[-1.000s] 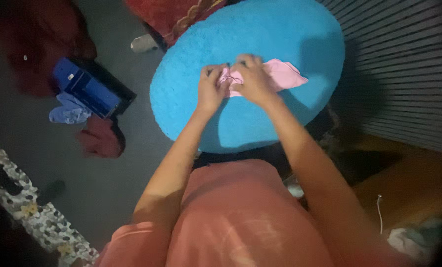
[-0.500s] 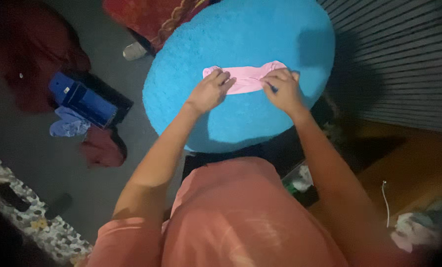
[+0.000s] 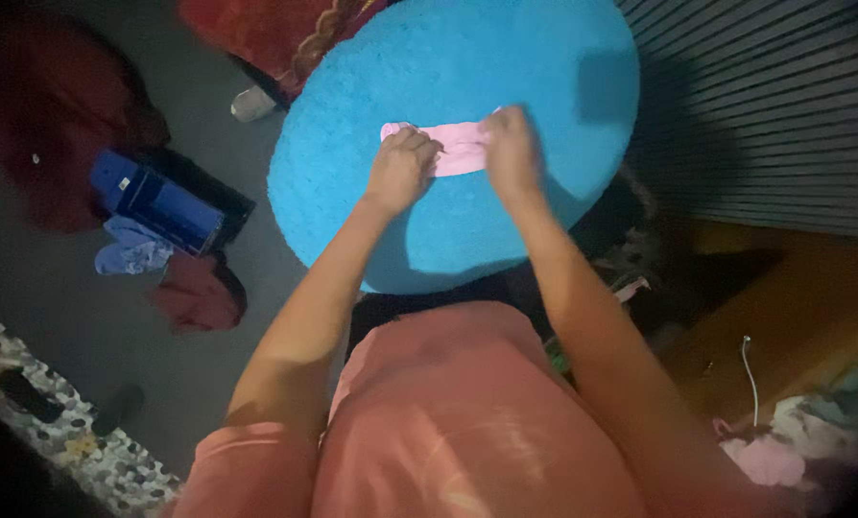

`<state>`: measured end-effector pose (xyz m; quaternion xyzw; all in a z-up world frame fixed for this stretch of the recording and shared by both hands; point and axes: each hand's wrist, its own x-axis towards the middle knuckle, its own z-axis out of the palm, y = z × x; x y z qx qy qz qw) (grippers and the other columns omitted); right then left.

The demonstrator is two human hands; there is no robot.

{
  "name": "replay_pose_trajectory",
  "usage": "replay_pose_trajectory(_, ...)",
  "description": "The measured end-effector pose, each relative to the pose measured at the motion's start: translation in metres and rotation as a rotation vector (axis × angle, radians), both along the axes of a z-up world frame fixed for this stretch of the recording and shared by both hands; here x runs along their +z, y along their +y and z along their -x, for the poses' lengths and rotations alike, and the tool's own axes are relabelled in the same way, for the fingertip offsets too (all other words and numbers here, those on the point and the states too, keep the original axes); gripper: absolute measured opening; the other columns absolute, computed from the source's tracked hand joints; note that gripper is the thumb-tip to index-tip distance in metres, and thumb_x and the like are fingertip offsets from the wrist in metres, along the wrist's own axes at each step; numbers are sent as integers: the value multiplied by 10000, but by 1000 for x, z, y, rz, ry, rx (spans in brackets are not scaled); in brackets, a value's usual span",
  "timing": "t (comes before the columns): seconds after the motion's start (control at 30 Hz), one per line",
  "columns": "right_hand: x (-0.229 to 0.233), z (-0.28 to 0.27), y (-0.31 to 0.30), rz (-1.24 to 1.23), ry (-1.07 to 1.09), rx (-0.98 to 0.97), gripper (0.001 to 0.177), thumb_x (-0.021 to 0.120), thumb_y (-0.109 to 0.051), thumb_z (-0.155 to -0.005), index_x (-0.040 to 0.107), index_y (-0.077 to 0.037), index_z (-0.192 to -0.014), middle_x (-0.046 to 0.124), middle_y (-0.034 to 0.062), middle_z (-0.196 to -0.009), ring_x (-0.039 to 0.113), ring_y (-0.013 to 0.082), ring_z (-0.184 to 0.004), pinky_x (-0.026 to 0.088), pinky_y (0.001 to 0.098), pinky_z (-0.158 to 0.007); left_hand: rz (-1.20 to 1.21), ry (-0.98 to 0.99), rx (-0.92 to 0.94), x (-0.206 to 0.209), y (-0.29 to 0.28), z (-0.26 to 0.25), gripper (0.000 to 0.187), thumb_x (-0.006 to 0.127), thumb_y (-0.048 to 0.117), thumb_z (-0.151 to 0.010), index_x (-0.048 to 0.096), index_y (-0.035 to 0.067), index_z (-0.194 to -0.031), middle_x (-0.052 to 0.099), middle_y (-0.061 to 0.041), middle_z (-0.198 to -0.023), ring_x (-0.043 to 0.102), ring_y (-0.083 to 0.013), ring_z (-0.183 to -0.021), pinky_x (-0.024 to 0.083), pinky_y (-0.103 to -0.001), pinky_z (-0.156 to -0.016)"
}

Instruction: The person folds various small clothing items, including socks and underwear, on a blue stool and places them into a pink plastic drawer.

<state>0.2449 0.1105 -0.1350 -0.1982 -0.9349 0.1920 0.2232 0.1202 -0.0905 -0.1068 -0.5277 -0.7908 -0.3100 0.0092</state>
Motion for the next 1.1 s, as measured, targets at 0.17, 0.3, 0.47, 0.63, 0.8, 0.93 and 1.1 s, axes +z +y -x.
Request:
replay_pose_trajectory(0.17,7,-3,-27,389,140,-144,336,794,-197,-835,675,-73,-1124,705,153,-1020,702,312,-915,558,405,-823,-122,-100,4,-4,-2,3,194,709,82,-824,697,66,-1017,709,-115,-959,653,-320,-975,512,-440,-880)
replay_pose_trajectory(0.3,-16,-7,-6,447,62,-452,586,964,-261,-676,607,9,-1054,646,175,-886,647,324,-806,525,423,-726,-13,-175,106,-11,-3,-1,244,724,60,-831,680,66,-1070,684,-159,-868,648,-363,-890,503,-491,-804)
replay_pose_trajectory(0.47,-4,5,-23,362,27,-270,318,904,-142,-787,633,-28,-909,659,152,-916,658,334,-881,513,435,-806,-9,-200,167,-14,-2,-3,363,715,46,-865,604,36,-1211,671,-177,-936,642,-401,-920,492,-517,-807)
replay_pose_trajectory(0.63,28,24,-86,186,45,52,368,741,67,-721,659,-51,-1060,633,244,-1119,625,397,-1075,511,445,-941,-271,-257,261,-14,-3,-13,318,649,-38,-853,564,-18,-1159,536,-260,-1138,602,-456,-1038,536,-464,-874)
replay_pose_trajectory(0.8,44,26,-75,336,-14,240,688,741,65,-756,575,-15,-1418,583,243,-1345,565,468,-1240,493,476,-997,-271,-298,274,-1,-14,-19,233,685,-43,-881,649,4,-1107,573,-186,-1076,620,-373,-1006,554,-444,-876)
replay_pose_trajectory(0.93,68,15,-65,281,-158,243,526,764,29,-780,672,-87,-1284,640,161,-1324,643,399,-1147,528,458,-949,-308,-31,494,24,-28,-49,331,841,123,-753,716,41,-1048,569,-169,-1008,582,-370,-928,497,-460,-810)
replay_pose_trajectory(1.1,65,20,-67,287,-109,302,422,737,72,-769,710,-65,-1167,684,163,-1249,673,393,-1117,553,434,-935,-406,-735,759,6,-25,-53,593,881,297,-776,549,-47,-1128,646,-180,-989,666,-316,-839,557,-398,-734)
